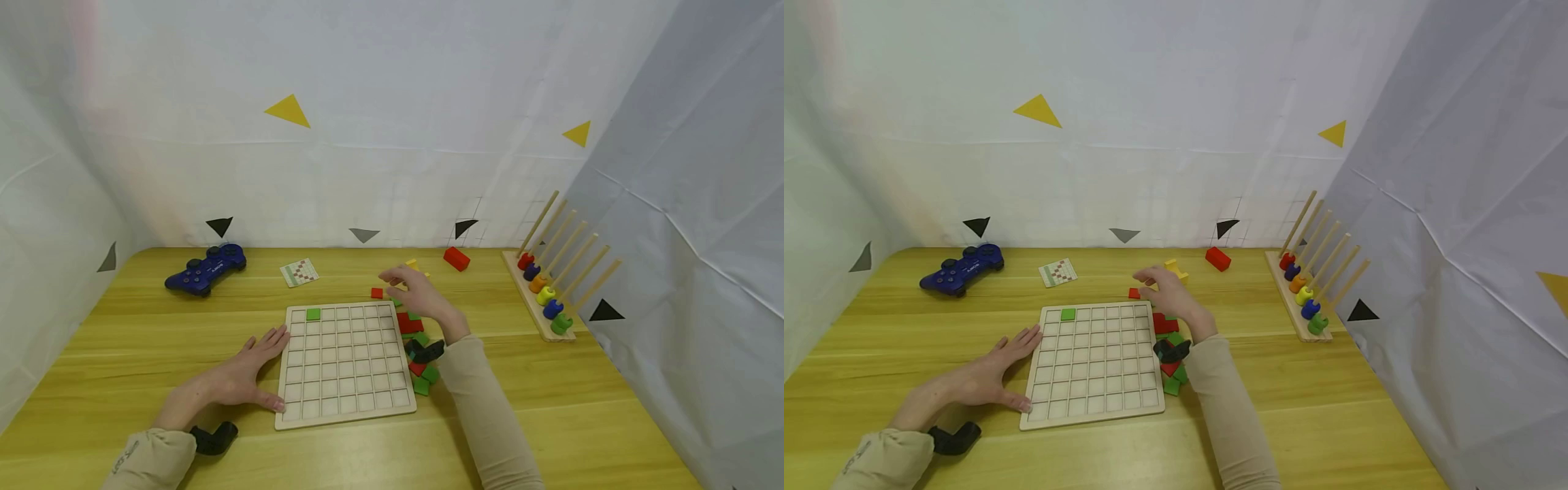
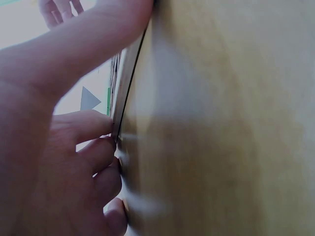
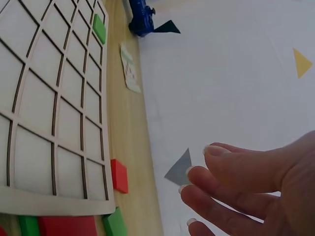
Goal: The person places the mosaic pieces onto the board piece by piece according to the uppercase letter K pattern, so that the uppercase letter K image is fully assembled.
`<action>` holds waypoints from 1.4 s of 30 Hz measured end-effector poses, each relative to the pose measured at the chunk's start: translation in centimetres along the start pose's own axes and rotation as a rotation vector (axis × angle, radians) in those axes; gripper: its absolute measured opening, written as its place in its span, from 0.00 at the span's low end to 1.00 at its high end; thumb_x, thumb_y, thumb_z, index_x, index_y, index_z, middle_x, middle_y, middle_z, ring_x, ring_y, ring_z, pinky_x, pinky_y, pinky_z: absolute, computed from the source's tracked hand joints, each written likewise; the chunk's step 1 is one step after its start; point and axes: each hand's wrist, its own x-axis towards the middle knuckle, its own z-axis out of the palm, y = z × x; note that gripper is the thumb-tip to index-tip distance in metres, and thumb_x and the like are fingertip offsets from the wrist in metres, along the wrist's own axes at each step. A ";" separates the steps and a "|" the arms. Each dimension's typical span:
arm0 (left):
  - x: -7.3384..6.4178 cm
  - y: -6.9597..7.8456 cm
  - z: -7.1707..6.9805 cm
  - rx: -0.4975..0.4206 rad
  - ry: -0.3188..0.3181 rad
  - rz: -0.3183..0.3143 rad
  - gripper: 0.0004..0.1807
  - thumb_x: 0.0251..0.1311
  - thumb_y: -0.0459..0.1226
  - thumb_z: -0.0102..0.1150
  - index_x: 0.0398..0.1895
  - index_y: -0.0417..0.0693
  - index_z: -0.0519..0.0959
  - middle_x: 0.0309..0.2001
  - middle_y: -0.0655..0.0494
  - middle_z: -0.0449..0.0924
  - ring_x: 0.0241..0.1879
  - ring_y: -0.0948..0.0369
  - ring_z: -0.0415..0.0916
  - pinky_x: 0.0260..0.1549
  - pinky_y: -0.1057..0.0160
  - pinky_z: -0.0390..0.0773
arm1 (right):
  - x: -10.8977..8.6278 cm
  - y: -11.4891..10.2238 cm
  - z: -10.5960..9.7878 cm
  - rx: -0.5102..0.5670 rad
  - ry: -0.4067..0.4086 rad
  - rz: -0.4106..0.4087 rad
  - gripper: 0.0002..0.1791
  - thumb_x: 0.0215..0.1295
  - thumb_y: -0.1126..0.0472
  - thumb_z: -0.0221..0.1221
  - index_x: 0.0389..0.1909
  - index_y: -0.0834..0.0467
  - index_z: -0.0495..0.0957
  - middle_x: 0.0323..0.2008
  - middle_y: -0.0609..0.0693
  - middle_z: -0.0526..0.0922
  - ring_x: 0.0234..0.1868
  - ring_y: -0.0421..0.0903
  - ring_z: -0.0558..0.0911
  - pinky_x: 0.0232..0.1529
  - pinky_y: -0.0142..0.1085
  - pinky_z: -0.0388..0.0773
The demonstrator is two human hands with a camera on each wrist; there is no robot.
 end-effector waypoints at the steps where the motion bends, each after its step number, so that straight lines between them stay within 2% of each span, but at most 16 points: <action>1: 0.0 -0.1 0.0 0.002 0.002 0.002 0.69 0.44 0.57 0.77 0.78 0.31 0.46 0.79 0.33 0.34 0.77 0.34 0.30 0.70 0.30 0.31 | 0.0 0.2 0.0 0.002 -0.005 0.016 0.19 0.75 0.65 0.54 0.64 0.63 0.74 0.61 0.63 0.76 0.59 0.57 0.76 0.63 0.54 0.72; 8: 0.0 0.0 0.0 -0.001 -0.005 -0.014 0.69 0.44 0.57 0.76 0.78 0.32 0.45 0.80 0.35 0.33 0.78 0.36 0.29 0.71 0.31 0.30 | 0.0 1.8 0.1 -0.014 -0.039 0.116 0.20 0.75 0.67 0.53 0.64 0.66 0.72 0.62 0.63 0.76 0.61 0.59 0.75 0.63 0.53 0.73; 14: 0.0 -0.1 0.0 -0.004 -0.007 -0.011 0.68 0.44 0.57 0.76 0.78 0.32 0.45 0.80 0.35 0.33 0.78 0.36 0.29 0.71 0.30 0.30 | -0.2 2.9 0.2 -0.018 -0.093 0.190 0.20 0.73 0.67 0.55 0.64 0.65 0.74 0.63 0.61 0.76 0.63 0.60 0.74 0.62 0.53 0.75; 19: 0.0 -0.1 0.0 0.000 -0.004 -0.008 0.69 0.44 0.57 0.76 0.78 0.32 0.45 0.80 0.35 0.34 0.78 0.36 0.29 0.71 0.30 0.30 | -0.1 3.6 0.4 -0.045 -0.123 0.219 0.20 0.71 0.69 0.57 0.63 0.65 0.75 0.62 0.62 0.77 0.63 0.60 0.76 0.59 0.50 0.78; 28: 0.0 -0.1 0.0 0.003 -0.001 -0.008 0.68 0.44 0.58 0.76 0.78 0.32 0.46 0.80 0.35 0.34 0.77 0.35 0.30 0.71 0.30 0.31 | 0.0 3.9 0.5 -0.106 -0.104 0.250 0.19 0.68 0.70 0.60 0.59 0.67 0.77 0.53 0.62 0.81 0.53 0.56 0.80 0.53 0.46 0.81; 35: 0.0 0.2 -0.1 -0.001 0.003 0.012 0.68 0.44 0.56 0.77 0.78 0.31 0.46 0.79 0.33 0.35 0.77 0.33 0.31 0.70 0.29 0.32 | 0.1 4.3 0.6 -0.082 -0.074 0.313 0.17 0.65 0.67 0.64 0.54 0.66 0.80 0.49 0.61 0.83 0.51 0.55 0.81 0.52 0.45 0.82; 42: -0.1 0.4 -0.2 -0.015 -0.001 0.003 0.68 0.44 0.56 0.77 0.78 0.32 0.46 0.79 0.33 0.34 0.77 0.34 0.31 0.70 0.30 0.32 | 0.2 4.7 0.8 -0.072 -0.059 0.335 0.15 0.64 0.66 0.66 0.50 0.65 0.81 0.47 0.59 0.83 0.48 0.53 0.81 0.51 0.44 0.81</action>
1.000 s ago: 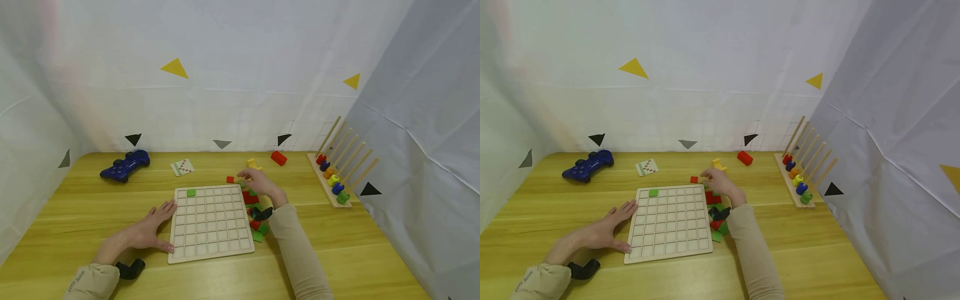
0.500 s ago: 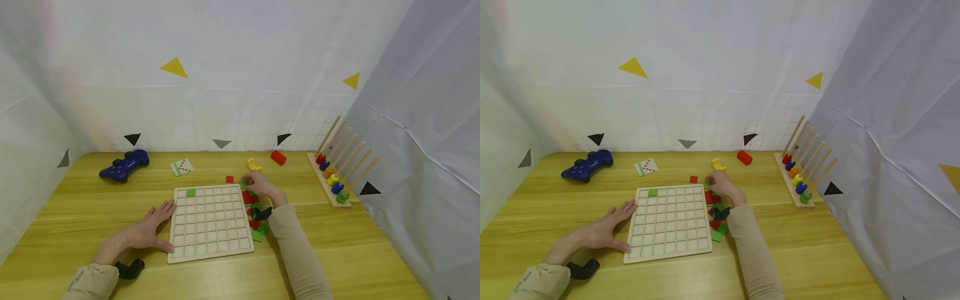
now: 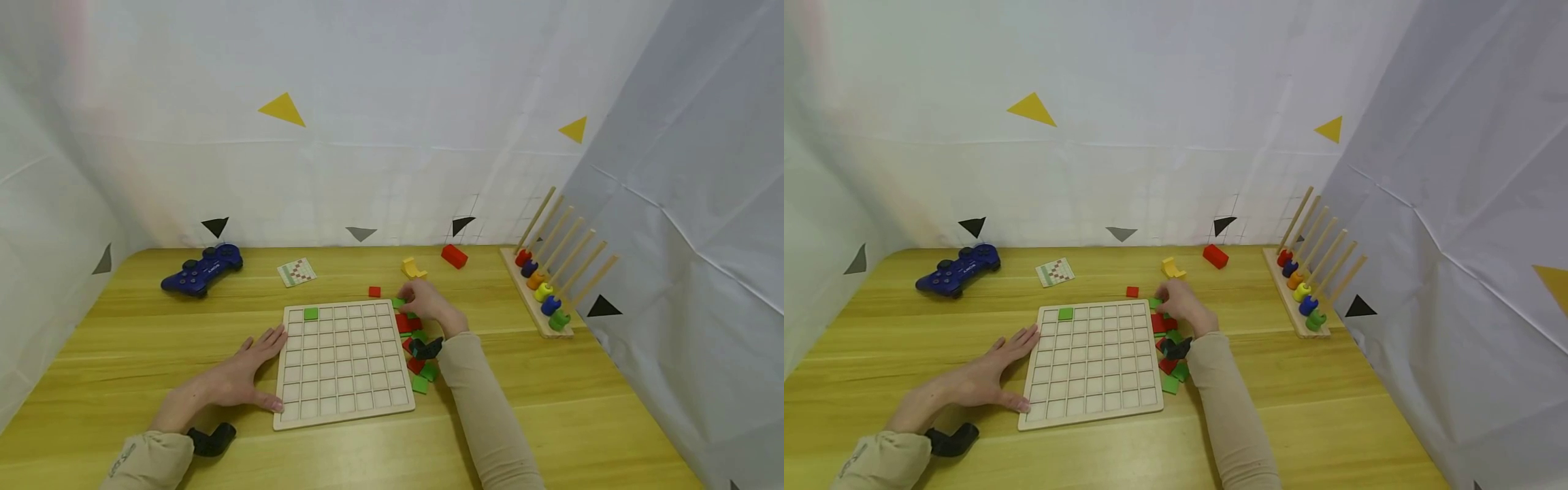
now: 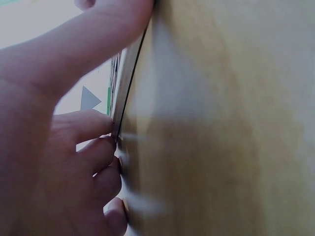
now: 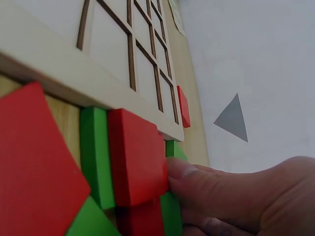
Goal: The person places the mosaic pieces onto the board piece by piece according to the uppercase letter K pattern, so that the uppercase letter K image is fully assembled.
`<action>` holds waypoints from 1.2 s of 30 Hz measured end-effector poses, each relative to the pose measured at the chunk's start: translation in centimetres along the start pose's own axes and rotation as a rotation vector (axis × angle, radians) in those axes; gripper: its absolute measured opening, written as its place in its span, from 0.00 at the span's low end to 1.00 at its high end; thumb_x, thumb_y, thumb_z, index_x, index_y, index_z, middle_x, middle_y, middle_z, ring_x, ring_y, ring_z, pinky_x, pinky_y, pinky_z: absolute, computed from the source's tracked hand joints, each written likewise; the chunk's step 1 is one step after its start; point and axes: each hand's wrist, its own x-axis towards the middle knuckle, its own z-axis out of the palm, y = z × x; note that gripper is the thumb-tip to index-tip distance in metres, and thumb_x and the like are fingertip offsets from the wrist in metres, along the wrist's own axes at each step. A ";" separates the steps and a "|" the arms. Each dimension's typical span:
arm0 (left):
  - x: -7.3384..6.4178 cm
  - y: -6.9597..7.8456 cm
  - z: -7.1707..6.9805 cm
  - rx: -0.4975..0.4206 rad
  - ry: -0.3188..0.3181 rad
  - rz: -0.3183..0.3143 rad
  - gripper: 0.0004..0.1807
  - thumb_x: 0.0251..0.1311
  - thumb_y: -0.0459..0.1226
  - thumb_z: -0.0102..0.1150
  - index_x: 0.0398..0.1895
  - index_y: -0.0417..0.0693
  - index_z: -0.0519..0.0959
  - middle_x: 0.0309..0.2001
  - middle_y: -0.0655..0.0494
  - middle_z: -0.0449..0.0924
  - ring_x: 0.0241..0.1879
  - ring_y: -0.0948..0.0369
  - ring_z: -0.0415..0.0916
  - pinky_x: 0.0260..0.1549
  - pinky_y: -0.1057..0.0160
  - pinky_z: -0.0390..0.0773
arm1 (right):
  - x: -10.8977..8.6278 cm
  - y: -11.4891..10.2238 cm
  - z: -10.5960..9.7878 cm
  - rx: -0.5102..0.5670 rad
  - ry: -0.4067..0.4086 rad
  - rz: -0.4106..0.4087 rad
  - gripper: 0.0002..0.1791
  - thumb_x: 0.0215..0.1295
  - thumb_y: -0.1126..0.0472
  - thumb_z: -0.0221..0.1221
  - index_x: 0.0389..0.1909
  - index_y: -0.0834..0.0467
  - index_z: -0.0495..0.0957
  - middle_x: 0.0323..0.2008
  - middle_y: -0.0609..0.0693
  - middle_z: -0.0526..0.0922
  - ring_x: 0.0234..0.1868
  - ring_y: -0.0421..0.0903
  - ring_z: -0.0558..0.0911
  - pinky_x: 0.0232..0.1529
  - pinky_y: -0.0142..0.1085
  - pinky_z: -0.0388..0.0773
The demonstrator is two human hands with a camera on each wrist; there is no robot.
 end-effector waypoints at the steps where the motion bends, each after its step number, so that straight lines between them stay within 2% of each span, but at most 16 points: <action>1: 0.0 0.0 0.0 0.001 -0.001 0.000 0.68 0.44 0.56 0.77 0.78 0.31 0.46 0.79 0.33 0.34 0.77 0.34 0.30 0.70 0.29 0.32 | 0.0 0.0 0.0 -0.004 0.002 0.000 0.14 0.64 0.65 0.66 0.49 0.65 0.81 0.47 0.58 0.83 0.47 0.52 0.81 0.51 0.44 0.81; 8: 0.0 -0.4 0.3 0.017 -0.003 -0.015 0.68 0.45 0.58 0.76 0.78 0.33 0.46 0.80 0.35 0.34 0.78 0.36 0.30 0.71 0.30 0.32 | 0.1 0.3 0.2 -0.048 0.011 -0.040 0.13 0.64 0.66 0.66 0.47 0.66 0.81 0.44 0.58 0.83 0.45 0.51 0.82 0.50 0.43 0.81; 16: 0.0 -0.4 0.2 0.012 -0.004 -0.028 0.68 0.44 0.58 0.76 0.79 0.33 0.45 0.80 0.36 0.33 0.78 0.36 0.29 0.71 0.31 0.31 | 0.1 0.4 -0.5 -0.065 -0.037 -0.082 0.14 0.66 0.64 0.65 0.49 0.66 0.80 0.46 0.58 0.84 0.49 0.52 0.82 0.53 0.45 0.80; 17: 0.0 -0.4 0.2 0.014 -0.004 -0.027 0.68 0.45 0.58 0.76 0.79 0.33 0.45 0.80 0.36 0.33 0.78 0.36 0.29 0.71 0.31 0.31 | 0.5 1.2 -0.4 -0.069 -0.035 -0.122 0.15 0.66 0.62 0.65 0.49 0.66 0.80 0.45 0.57 0.84 0.48 0.51 0.82 0.52 0.43 0.81; 22: 0.1 -0.3 0.2 0.014 -0.007 -0.026 0.68 0.44 0.57 0.76 0.79 0.33 0.45 0.80 0.36 0.33 0.78 0.36 0.29 0.71 0.31 0.31 | 0.4 1.3 -0.6 -0.095 -0.048 -0.179 0.15 0.67 0.61 0.64 0.49 0.66 0.80 0.46 0.58 0.84 0.48 0.51 0.82 0.52 0.43 0.81; 24: 0.1 -0.3 0.2 0.013 -0.008 -0.027 0.68 0.44 0.57 0.76 0.79 0.33 0.45 0.80 0.36 0.33 0.78 0.36 0.29 0.71 0.31 0.30 | -0.1 0.4 -0.8 -0.108 -0.049 -0.168 0.14 0.68 0.64 0.63 0.51 0.67 0.79 0.47 0.59 0.83 0.50 0.53 0.82 0.54 0.46 0.80; 30: 0.1 -0.4 0.2 0.013 -0.005 -0.024 0.68 0.44 0.57 0.76 0.79 0.33 0.46 0.80 0.36 0.33 0.78 0.36 0.29 0.71 0.31 0.30 | -0.5 -0.4 -0.9 -0.162 -0.027 -0.228 0.14 0.70 0.64 0.61 0.52 0.68 0.78 0.48 0.60 0.83 0.49 0.54 0.81 0.53 0.46 0.80; 36: 0.1 -0.5 0.3 0.015 -0.004 -0.023 0.69 0.44 0.58 0.76 0.79 0.33 0.46 0.80 0.36 0.33 0.78 0.37 0.29 0.71 0.31 0.30 | -1.0 -1.7 -1.2 -0.152 -0.021 -0.280 0.13 0.71 0.65 0.59 0.52 0.66 0.78 0.49 0.59 0.82 0.49 0.54 0.81 0.53 0.46 0.80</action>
